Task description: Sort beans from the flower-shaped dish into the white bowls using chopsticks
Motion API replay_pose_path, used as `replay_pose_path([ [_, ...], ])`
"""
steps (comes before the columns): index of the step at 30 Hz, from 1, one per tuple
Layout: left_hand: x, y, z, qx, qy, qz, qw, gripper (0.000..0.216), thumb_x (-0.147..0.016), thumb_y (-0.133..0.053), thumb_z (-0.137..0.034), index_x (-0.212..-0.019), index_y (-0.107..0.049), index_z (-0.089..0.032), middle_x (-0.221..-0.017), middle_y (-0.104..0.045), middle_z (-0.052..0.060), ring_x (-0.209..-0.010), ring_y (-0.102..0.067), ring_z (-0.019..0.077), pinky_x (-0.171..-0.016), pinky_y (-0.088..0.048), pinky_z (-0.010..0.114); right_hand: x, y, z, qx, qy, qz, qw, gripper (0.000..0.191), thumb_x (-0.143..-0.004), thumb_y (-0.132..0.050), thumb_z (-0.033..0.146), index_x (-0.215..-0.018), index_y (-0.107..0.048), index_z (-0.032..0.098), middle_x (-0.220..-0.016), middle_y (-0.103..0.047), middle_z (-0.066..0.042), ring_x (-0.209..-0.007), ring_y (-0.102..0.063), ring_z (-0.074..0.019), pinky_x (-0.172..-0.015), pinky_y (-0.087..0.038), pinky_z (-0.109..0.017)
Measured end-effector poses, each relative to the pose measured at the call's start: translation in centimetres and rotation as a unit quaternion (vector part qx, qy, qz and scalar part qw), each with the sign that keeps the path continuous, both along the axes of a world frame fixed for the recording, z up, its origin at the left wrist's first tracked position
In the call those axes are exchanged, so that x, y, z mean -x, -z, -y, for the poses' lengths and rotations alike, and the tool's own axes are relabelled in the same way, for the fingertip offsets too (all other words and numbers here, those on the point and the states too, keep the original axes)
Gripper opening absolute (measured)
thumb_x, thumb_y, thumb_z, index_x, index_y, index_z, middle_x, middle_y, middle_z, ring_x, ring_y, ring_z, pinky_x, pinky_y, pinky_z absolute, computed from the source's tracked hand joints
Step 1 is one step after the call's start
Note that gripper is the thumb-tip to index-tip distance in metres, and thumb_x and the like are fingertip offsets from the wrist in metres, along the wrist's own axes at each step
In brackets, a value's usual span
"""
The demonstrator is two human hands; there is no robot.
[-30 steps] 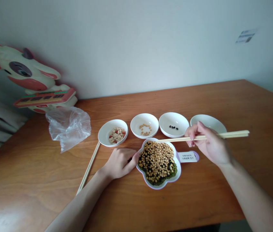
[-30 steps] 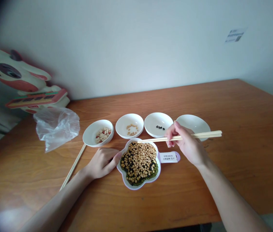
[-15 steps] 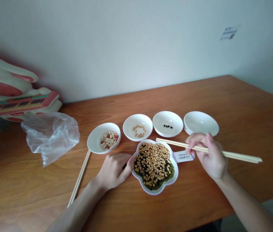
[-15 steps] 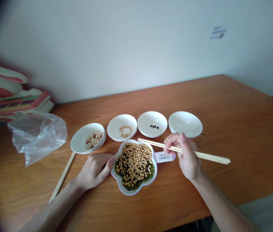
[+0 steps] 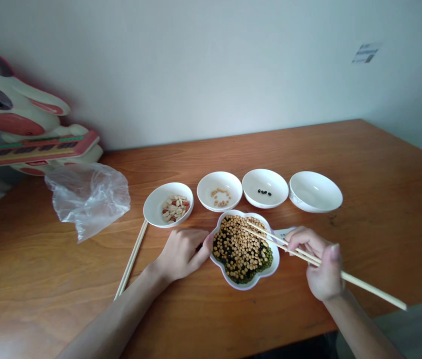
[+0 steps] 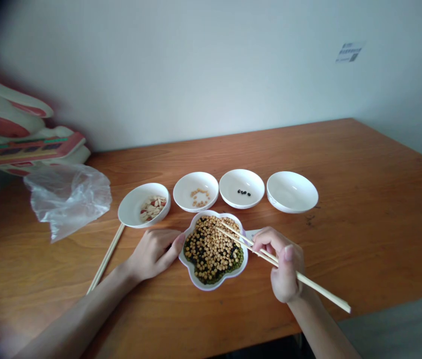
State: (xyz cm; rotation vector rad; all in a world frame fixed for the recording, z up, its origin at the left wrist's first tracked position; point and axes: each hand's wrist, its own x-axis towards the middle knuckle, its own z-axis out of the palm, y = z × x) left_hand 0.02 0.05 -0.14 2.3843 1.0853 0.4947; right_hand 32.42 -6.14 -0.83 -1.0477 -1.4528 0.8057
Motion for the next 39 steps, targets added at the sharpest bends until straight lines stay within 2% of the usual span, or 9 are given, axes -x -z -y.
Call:
replay_pose_path([
  [7,0.0,0.0,0.0,-0.003,-0.001,-0.002,1.000,0.044,-0.111,-0.036,-0.033,-0.071,-0.048,-0.018,-0.068,-0.062,0.000,-0.060,-0.053,0.0117,-0.062,-0.035,0.027,-0.1,0.5,-0.2,-0.028,-0.002,0.025,0.999,0.067,-0.110,-0.018,0.059,-0.087,-0.070,0.024,-0.080,-0.063,-0.006,-0.076,-0.058,-0.0241,-0.066,-0.041,-0.036],
  [11,0.0,0.1,-0.1,0.002,-0.003,-0.003,1.000,0.045,-0.111,-0.036,-0.034,-0.071,-0.049,-0.018,-0.068,-0.063,0.001,-0.060,-0.054,0.0119,-0.062,-0.036,0.027,0.2,0.3,-0.4,-0.026,0.008,0.006,1.000,0.069,-0.112,-0.017,0.054,-0.084,-0.072,0.023,-0.078,-0.064,-0.006,-0.068,-0.056,-0.0217,-0.063,-0.041,-0.036],
  [14,0.0,0.0,-0.1,0.004,-0.003,-0.004,1.000,0.045,-0.111,-0.036,-0.034,-0.072,-0.050,-0.018,-0.069,-0.064,0.001,-0.061,-0.055,0.0125,-0.063,-0.037,0.027,0.3,0.2,-0.6,-0.019,0.021,-0.017,0.999,0.070,-0.112,-0.018,0.052,-0.081,-0.073,0.023,-0.074,-0.064,-0.005,-0.067,-0.057,-0.0211,-0.068,-0.044,-0.037],
  [18,0.0,0.0,0.0,0.003,-0.002,-0.003,1.000,0.046,-0.111,-0.036,-0.034,-0.072,-0.052,-0.018,-0.070,-0.065,0.002,-0.062,-0.057,0.0129,-0.063,-0.037,0.028,0.5,-0.1,-0.5,-0.014,0.026,-0.029,0.999,0.069,-0.112,-0.021,0.055,-0.080,-0.073,0.023,-0.071,-0.064,-0.006,-0.076,-0.062,-0.0240,-0.074,-0.047,-0.038],
  [22,0.0,-0.1,0.0,-0.004,0.000,0.001,1.000,0.046,-0.111,-0.036,-0.033,-0.071,-0.053,-0.018,-0.070,-0.066,0.003,-0.061,-0.057,0.0126,-0.063,-0.037,0.027,0.8,-0.6,0.9,-0.001,0.069,-0.038,0.997,0.056,-0.113,-0.031,0.046,-0.082,-0.073,0.023,-0.075,-0.066,-0.006,-0.082,-0.063,-0.0240,-0.073,-0.047,-0.037],
  [27,-0.1,-0.2,0.0,-0.015,0.002,0.000,1.000,0.046,-0.111,-0.037,-0.033,-0.070,-0.052,-0.018,-0.068,-0.064,0.002,-0.059,-0.053,0.0120,-0.061,-0.035,0.028,1.6,-0.6,3.5,0.069,0.136,-0.030,0.988,0.036,-0.110,-0.048,0.042,-0.092,-0.073,0.023,-0.079,-0.066,-0.004,-0.067,-0.055,-0.0176,-0.058,-0.041,-0.031],
  [30,-0.1,-0.1,-0.1,-0.015,0.002,0.000,1.000,0.046,-0.111,-0.036,-0.033,-0.070,-0.051,-0.018,-0.068,-0.063,0.001,-0.059,-0.052,0.0119,-0.062,-0.035,0.028,2.6,-0.6,4.4,0.074,0.130,-0.072,0.986,0.050,-0.111,-0.038,0.051,-0.086,-0.072,0.023,-0.084,-0.065,-0.005,-0.071,-0.057,-0.0184,-0.061,-0.046,-0.030],
  [34,0.0,-0.2,0.0,-0.002,0.000,-0.006,1.000,0.046,-0.111,-0.036,-0.033,-0.071,-0.050,-0.018,-0.068,-0.062,0.001,-0.060,-0.053,0.0122,-0.063,-0.035,0.027,3.8,-0.3,4.7,0.041,0.146,-0.077,0.985,0.072,-0.104,-0.019,0.074,-0.081,-0.066,0.024,-0.089,-0.062,-0.006,-0.085,-0.061,-0.0238,-0.077,-0.052,-0.035],
  [39,-0.1,-0.2,-0.1,-0.004,0.005,-0.006,1.000,0.045,-0.111,-0.035,-0.033,-0.071,-0.050,-0.018,-0.069,-0.062,0.001,-0.061,-0.053,0.0122,-0.064,-0.036,0.027,4.1,0.5,4.9,0.003,0.162,0.004,0.987,0.069,-0.104,-0.023,0.074,-0.082,-0.064,0.024,-0.077,-0.058,-0.004,-0.065,-0.052,-0.0200,-0.055,-0.041,-0.032],
])
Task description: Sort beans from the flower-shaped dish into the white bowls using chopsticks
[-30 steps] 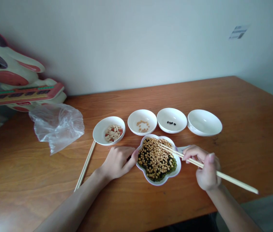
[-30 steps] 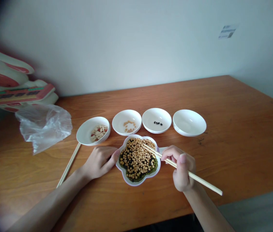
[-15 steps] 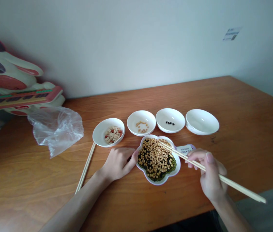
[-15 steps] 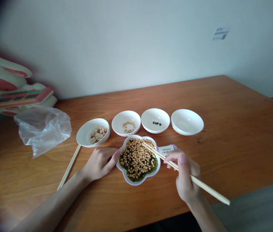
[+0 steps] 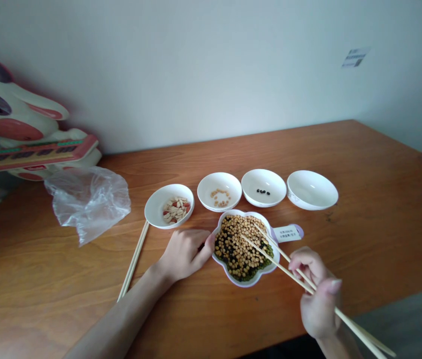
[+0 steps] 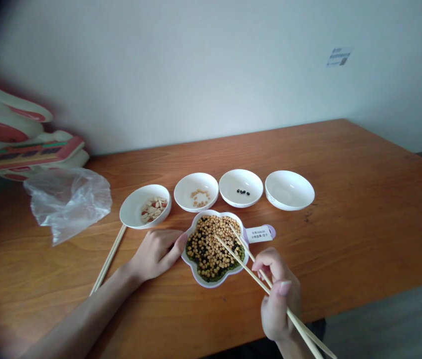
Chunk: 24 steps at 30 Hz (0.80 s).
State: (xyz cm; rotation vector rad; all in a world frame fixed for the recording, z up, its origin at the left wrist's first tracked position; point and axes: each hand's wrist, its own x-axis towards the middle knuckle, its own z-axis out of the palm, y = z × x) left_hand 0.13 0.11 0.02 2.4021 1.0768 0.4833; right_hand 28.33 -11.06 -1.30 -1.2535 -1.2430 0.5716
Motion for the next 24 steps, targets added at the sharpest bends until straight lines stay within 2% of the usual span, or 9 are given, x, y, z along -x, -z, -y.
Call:
replay_pose_path([
  [2,0.0,0.0,0.0,-0.001,-0.001,0.003,1.000,0.045,-0.111,-0.035,-0.033,-0.072,-0.051,-0.018,-0.069,-0.063,0.002,-0.061,-0.054,0.0123,-0.064,-0.036,0.027,0.3,0.0,0.1,-0.004,-0.011,0.009,1.000,0.060,-0.108,-0.030,0.065,-0.084,-0.067,0.024,-0.074,-0.059,-0.004,-0.061,-0.051,-0.0186,-0.051,-0.039,-0.031],
  [5,0.0,0.0,0.0,0.000,-0.001,0.006,1.000,0.046,-0.111,-0.036,-0.033,-0.071,-0.052,-0.018,-0.070,-0.064,0.002,-0.061,-0.055,0.0123,-0.063,-0.036,0.027,0.9,-0.5,0.1,0.022,0.012,0.004,1.000,0.050,-0.111,-0.037,0.049,-0.084,-0.069,0.023,-0.070,-0.059,-0.003,-0.061,-0.051,-0.0185,-0.056,-0.041,-0.032],
  [8,0.0,-0.1,0.0,-0.003,-0.001,0.005,1.000,0.046,-0.111,-0.036,-0.033,-0.071,-0.052,-0.018,-0.070,-0.064,0.002,-0.061,-0.054,0.0124,-0.063,-0.037,0.028,1.1,-0.9,-0.2,0.045,0.019,0.023,0.999,0.044,-0.111,-0.043,0.043,-0.083,-0.069,0.022,-0.066,-0.060,-0.003,-0.062,-0.055,-0.0184,-0.060,-0.044,-0.033],
  [11,0.0,-0.1,0.0,-0.004,0.001,0.007,1.000,0.046,-0.111,-0.036,-0.033,-0.071,-0.053,-0.018,-0.070,-0.064,0.002,-0.061,-0.055,0.0125,-0.063,-0.037,0.028,1.0,-0.8,-0.6,0.066,0.038,0.008,0.997,0.042,-0.110,-0.047,0.043,-0.081,-0.069,0.022,-0.063,-0.060,-0.002,-0.061,-0.056,-0.0174,-0.060,-0.044,-0.031],
  [17,0.0,0.0,0.0,-0.006,0.002,0.018,1.000,0.045,-0.111,-0.038,-0.032,-0.071,-0.055,-0.018,-0.069,-0.064,0.003,-0.060,-0.055,0.0124,-0.062,-0.038,0.027,0.6,-0.3,-1.0,0.087,0.032,-0.115,0.989,0.055,-0.111,-0.039,0.052,-0.077,-0.069,0.021,-0.065,-0.063,-0.003,-0.061,-0.057,-0.0178,-0.061,-0.044,-0.031],
  [24,0.0,-0.2,0.0,0.000,0.003,0.014,1.000,0.045,-0.111,-0.038,-0.033,-0.071,-0.053,-0.018,-0.070,-0.064,0.002,-0.060,-0.055,0.0123,-0.062,-0.037,0.027,1.4,-0.4,-1.1,0.090,0.038,-0.054,0.994,0.049,-0.109,-0.048,0.051,-0.074,-0.066,0.020,-0.060,-0.054,0.000,-0.058,-0.050,-0.0160,-0.057,-0.040,-0.029],
])
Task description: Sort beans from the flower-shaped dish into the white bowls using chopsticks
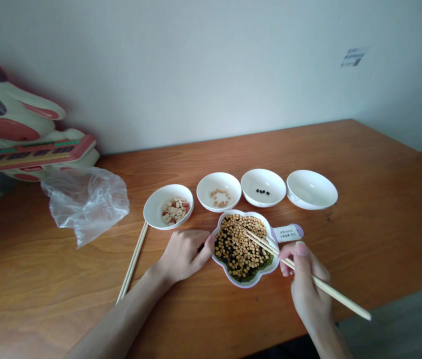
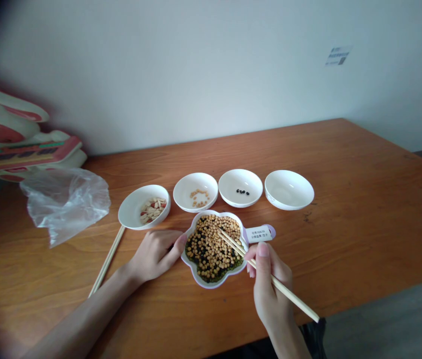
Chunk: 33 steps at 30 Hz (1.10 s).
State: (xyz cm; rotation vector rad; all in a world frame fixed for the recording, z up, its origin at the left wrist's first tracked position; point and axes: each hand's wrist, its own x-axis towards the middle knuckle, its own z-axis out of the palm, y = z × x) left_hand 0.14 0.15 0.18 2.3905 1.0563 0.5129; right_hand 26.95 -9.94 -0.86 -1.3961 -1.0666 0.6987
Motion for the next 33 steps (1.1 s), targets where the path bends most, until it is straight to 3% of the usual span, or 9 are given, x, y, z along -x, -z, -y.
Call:
replay_pose_path([
  [11,0.1,0.2,0.1,0.006,-0.005,-0.009,1.000,0.045,-0.111,-0.036,-0.034,-0.071,-0.048,-0.018,-0.068,-0.061,0.001,-0.061,-0.053,0.0123,-0.062,-0.034,0.028,0.6,0.3,-0.9,0.024,0.054,-0.109,0.992,0.058,-0.110,-0.040,0.056,-0.071,-0.065,0.021,-0.059,-0.057,-0.002,-0.057,-0.053,-0.0172,-0.058,-0.041,-0.031],
  [21,-0.1,0.2,0.0,0.004,-0.004,-0.004,1.000,0.043,-0.111,-0.037,-0.033,-0.071,-0.046,-0.018,-0.068,-0.060,0.001,-0.059,-0.051,0.0118,-0.061,-0.033,0.028,0.9,-0.2,-2.4,0.000,0.071,-0.238,0.969,0.052,-0.109,-0.046,0.052,-0.070,-0.060,0.020,-0.054,-0.050,0.002,-0.054,-0.047,-0.0143,-0.057,-0.040,-0.028],
  [27,0.0,0.1,0.0,0.003,0.002,-0.002,1.000,0.044,-0.111,-0.036,-0.033,-0.071,-0.049,-0.018,-0.069,-0.062,0.001,-0.061,-0.054,0.0125,-0.062,-0.034,0.028,0.4,-0.4,-2.4,-0.005,0.067,-0.257,0.964,0.050,-0.106,-0.051,0.053,-0.069,-0.060,0.021,-0.053,-0.048,0.002,-0.053,-0.044,-0.0141,-0.055,-0.039,-0.027],
  [33,0.0,0.2,0.0,0.000,-0.010,-0.018,1.000,0.045,-0.111,-0.036,-0.034,-0.071,-0.049,-0.018,-0.068,-0.061,0.001,-0.061,-0.054,0.0121,-0.062,-0.034,0.028,0.7,-0.9,-0.9,-0.022,0.006,-0.198,0.980,0.072,-0.104,-0.026,0.075,-0.073,-0.064,0.022,-0.068,-0.058,-0.002,-0.065,-0.057,-0.0190,-0.065,-0.046,-0.032],
])
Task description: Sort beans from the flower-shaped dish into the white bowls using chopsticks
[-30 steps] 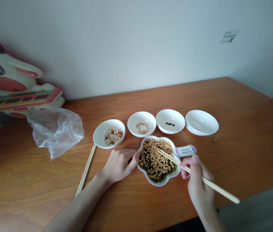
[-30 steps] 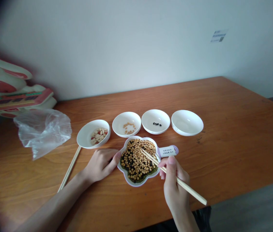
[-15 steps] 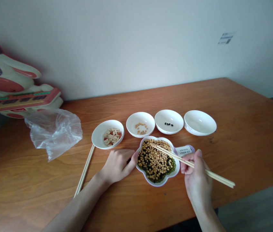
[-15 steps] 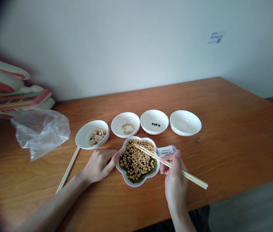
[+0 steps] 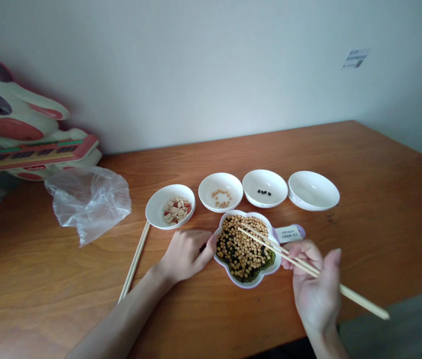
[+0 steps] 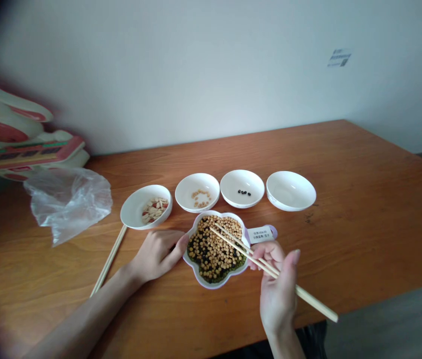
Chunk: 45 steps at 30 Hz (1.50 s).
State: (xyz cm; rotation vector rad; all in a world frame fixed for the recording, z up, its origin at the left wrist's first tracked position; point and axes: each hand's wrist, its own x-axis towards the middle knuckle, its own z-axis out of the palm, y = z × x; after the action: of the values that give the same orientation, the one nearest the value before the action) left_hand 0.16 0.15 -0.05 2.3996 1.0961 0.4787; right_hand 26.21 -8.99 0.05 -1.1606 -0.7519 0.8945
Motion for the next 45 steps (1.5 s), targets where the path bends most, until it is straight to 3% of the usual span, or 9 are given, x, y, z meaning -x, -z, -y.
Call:
replay_pose_path([
  [5,0.1,0.0,0.1,-0.001,0.005,0.001,1.000,0.045,-0.111,-0.036,-0.034,-0.071,-0.049,-0.018,-0.068,-0.061,0.001,-0.062,-0.054,0.0123,-0.063,-0.033,0.028,1.0,1.3,0.1,-0.029,0.022,0.172,0.984,0.078,-0.101,-0.016,0.080,-0.080,-0.066,0.024,-0.085,-0.064,-0.005,-0.083,-0.061,-0.0244,-0.074,-0.047,-0.037],
  [10,0.1,0.2,0.0,-0.006,0.008,0.005,1.000,0.044,-0.111,-0.036,-0.034,-0.072,-0.047,-0.018,-0.067,-0.060,0.000,-0.061,-0.052,0.0121,-0.062,-0.031,0.028,1.1,2.0,-0.2,-0.048,0.009,0.295,0.954,0.065,-0.111,-0.025,0.061,-0.082,-0.070,0.023,-0.088,-0.067,-0.007,-0.090,-0.061,-0.0263,-0.079,-0.047,-0.040],
  [13,0.2,0.3,0.0,-0.010,0.010,0.007,1.000,0.044,-0.112,-0.036,-0.035,-0.072,-0.046,-0.018,-0.067,-0.059,0.000,-0.060,-0.051,0.0120,-0.062,-0.031,0.029,1.4,2.0,-0.3,-0.042,0.025,0.276,0.960,0.061,-0.112,-0.028,0.055,-0.082,-0.070,0.023,-0.086,-0.069,-0.008,-0.088,-0.064,-0.0261,-0.077,-0.049,-0.040],
  [20,0.0,0.0,0.0,0.005,0.010,0.009,1.000,0.045,-0.112,-0.034,-0.036,-0.072,-0.046,-0.018,-0.069,-0.059,0.000,-0.062,-0.052,0.0121,-0.063,-0.032,0.028,1.3,2.2,-0.8,-0.022,0.020,0.207,0.978,0.073,-0.109,-0.017,0.066,-0.078,-0.068,0.023,-0.075,-0.069,-0.006,-0.077,-0.066,-0.0242,-0.074,-0.051,-0.039],
  [27,-0.1,-0.1,0.1,0.007,0.006,0.006,1.000,0.045,-0.112,-0.034,-0.037,-0.073,-0.047,-0.018,-0.070,-0.060,0.000,-0.063,-0.054,0.0120,-0.064,-0.033,0.028,1.5,1.3,-1.3,-0.013,0.039,0.231,0.972,0.067,-0.106,-0.031,0.068,-0.074,-0.068,0.022,-0.074,-0.068,-0.007,-0.079,-0.065,-0.0256,-0.073,-0.048,-0.038],
  [33,-0.1,-0.1,0.1,0.001,0.002,0.001,1.000,0.045,-0.112,-0.034,-0.036,-0.072,-0.044,-0.019,-0.069,-0.058,0.000,-0.061,-0.051,0.0119,-0.063,-0.033,0.029,0.7,-0.2,-0.8,-0.020,0.021,0.192,0.981,0.076,-0.106,-0.014,0.073,-0.076,-0.064,0.024,-0.074,-0.064,-0.004,-0.072,-0.062,-0.0223,-0.068,-0.047,-0.035],
  [41,-0.1,0.0,0.1,-0.007,0.007,0.005,1.000,0.046,-0.112,-0.034,-0.035,-0.071,-0.046,-0.019,-0.067,-0.058,0.000,-0.061,-0.052,0.0120,-0.062,-0.032,0.030,1.3,0.0,-2.5,-0.017,-0.010,0.265,0.964,0.084,-0.102,-0.008,0.078,-0.075,-0.065,0.022,-0.069,-0.063,-0.005,-0.065,-0.060,-0.0211,-0.057,-0.045,-0.033],
  [45,-0.2,-0.1,0.1,-0.008,0.009,0.009,1.000,0.046,-0.112,-0.034,-0.035,-0.071,-0.047,-0.019,-0.068,-0.059,0.001,-0.061,-0.052,0.0122,-0.062,-0.033,0.029,1.8,-0.8,-2.9,-0.001,-0.024,0.279,0.960,0.083,-0.103,-0.010,0.076,-0.071,-0.064,0.022,-0.063,-0.062,-0.005,-0.060,-0.059,-0.0196,-0.055,-0.045,-0.031],
])
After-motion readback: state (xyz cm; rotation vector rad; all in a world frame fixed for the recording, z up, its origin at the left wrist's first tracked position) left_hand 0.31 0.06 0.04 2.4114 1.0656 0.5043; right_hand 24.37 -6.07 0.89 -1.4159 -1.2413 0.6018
